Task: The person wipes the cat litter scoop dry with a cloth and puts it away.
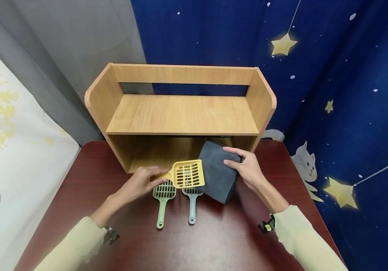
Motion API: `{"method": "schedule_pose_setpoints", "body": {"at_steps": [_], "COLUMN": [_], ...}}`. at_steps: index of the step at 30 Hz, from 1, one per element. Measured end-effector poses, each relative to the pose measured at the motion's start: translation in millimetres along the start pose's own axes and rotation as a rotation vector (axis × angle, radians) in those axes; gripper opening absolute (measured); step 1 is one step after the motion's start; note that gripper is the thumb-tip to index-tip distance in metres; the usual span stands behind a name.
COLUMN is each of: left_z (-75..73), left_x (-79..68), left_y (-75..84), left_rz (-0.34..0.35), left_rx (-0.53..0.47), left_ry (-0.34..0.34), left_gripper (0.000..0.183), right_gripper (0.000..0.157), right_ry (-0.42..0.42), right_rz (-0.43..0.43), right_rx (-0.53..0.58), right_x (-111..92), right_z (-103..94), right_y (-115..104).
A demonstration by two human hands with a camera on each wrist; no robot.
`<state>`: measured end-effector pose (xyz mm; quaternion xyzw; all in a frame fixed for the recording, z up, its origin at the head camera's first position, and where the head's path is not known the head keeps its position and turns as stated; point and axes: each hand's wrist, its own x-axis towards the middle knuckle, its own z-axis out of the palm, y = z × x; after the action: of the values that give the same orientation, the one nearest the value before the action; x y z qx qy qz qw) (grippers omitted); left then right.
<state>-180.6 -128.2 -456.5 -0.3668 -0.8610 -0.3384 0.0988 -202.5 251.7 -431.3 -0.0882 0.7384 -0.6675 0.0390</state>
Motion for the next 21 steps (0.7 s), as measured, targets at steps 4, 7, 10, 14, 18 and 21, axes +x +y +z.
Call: {"method": "schedule_pose_setpoints", "body": {"at_steps": [4, 7, 10, 14, 18, 21], "left_z": [3.4, 8.1, 12.5, 14.6, 13.2, 10.3], "left_x": [1.8, 4.9, 9.1, 14.5, 14.9, 11.1], "left_y": [1.5, 5.2, 9.9, 14.1, 13.3, 9.8], "left_rz": [0.000, -0.003, 0.003, 0.025, 0.034, 0.037], "left_rx": [-0.024, -0.071, -0.112, -0.121, -0.121, -0.122], "left_ry": [0.040, 0.071, 0.106, 0.140, 0.133, 0.117], "left_gripper": [0.033, 0.034, 0.034, 0.034, 0.034, 0.034], "right_gripper": [0.058, 0.060, 0.060, 0.065, 0.070, 0.064], "right_ry": [-0.035, -0.048, -0.062, -0.085, -0.092, -0.098], "right_rz": [0.109, 0.153, 0.164, 0.157, 0.163, 0.156], "right_rx": [0.325, 0.429, 0.491, 0.546, 0.564, 0.572], "right_x": [-7, -8, -8, -7, -7, -8], "right_z": [12.3, 28.2, 46.4, 68.3, 73.8, 62.4], "right_y": [3, 5, 13, 27, 32, 28]}}
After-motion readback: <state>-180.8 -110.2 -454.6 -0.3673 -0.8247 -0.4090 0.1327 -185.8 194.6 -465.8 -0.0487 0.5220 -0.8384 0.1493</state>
